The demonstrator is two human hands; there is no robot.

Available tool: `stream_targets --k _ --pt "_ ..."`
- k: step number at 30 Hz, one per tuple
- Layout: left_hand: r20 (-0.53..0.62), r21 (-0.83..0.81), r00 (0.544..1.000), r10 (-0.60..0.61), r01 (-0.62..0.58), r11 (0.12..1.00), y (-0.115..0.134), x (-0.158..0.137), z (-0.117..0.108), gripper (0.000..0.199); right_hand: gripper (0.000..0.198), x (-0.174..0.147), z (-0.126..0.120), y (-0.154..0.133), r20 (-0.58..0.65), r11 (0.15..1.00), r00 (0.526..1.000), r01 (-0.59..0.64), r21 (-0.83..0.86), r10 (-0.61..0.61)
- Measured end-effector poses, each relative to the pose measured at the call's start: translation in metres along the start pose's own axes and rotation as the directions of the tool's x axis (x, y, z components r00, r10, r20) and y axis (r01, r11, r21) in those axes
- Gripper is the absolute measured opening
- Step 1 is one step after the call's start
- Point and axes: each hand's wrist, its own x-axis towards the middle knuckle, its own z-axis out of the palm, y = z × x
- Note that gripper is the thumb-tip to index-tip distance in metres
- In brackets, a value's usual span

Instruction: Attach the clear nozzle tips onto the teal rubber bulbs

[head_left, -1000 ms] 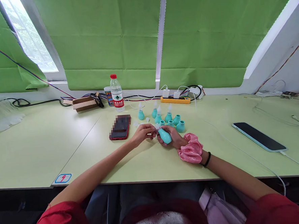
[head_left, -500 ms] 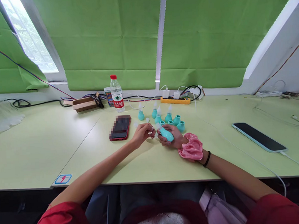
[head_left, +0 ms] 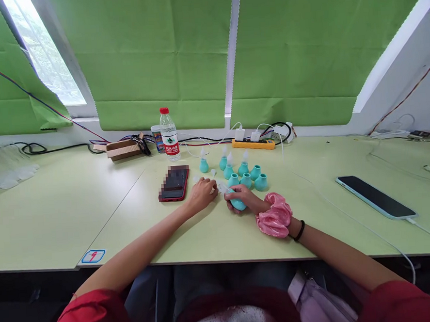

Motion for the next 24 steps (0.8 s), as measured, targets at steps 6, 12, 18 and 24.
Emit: stream_targets --k 6,12,18,24 --pt "-0.186 -0.252 0.983 0.000 -0.047 0.967 0.006 -0.001 -0.006 0.009 0.011 0.003 0.003 0.011 -0.104 0.719 0.890 0.285 -0.634 -0.445" --pt "-0.148 -0.240 0.983 0.114 -0.147 0.960 0.026 -0.009 -0.014 0.026 0.010 0.005 0.003 0.017 -0.026 0.578 0.882 0.287 -0.764 -0.471" --pt "0.017 -0.169 0.977 0.210 -0.205 0.964 0.026 -0.009 -0.012 0.041 0.014 0.000 0.010 0.014 0.062 0.555 0.863 0.375 -0.742 -0.501" --pt "0.091 -0.488 0.992 0.083 -0.028 0.872 0.021 -0.004 -0.012 0.046 0.020 -0.007 0.015 0.007 0.058 0.562 0.848 0.398 -0.725 -0.526"
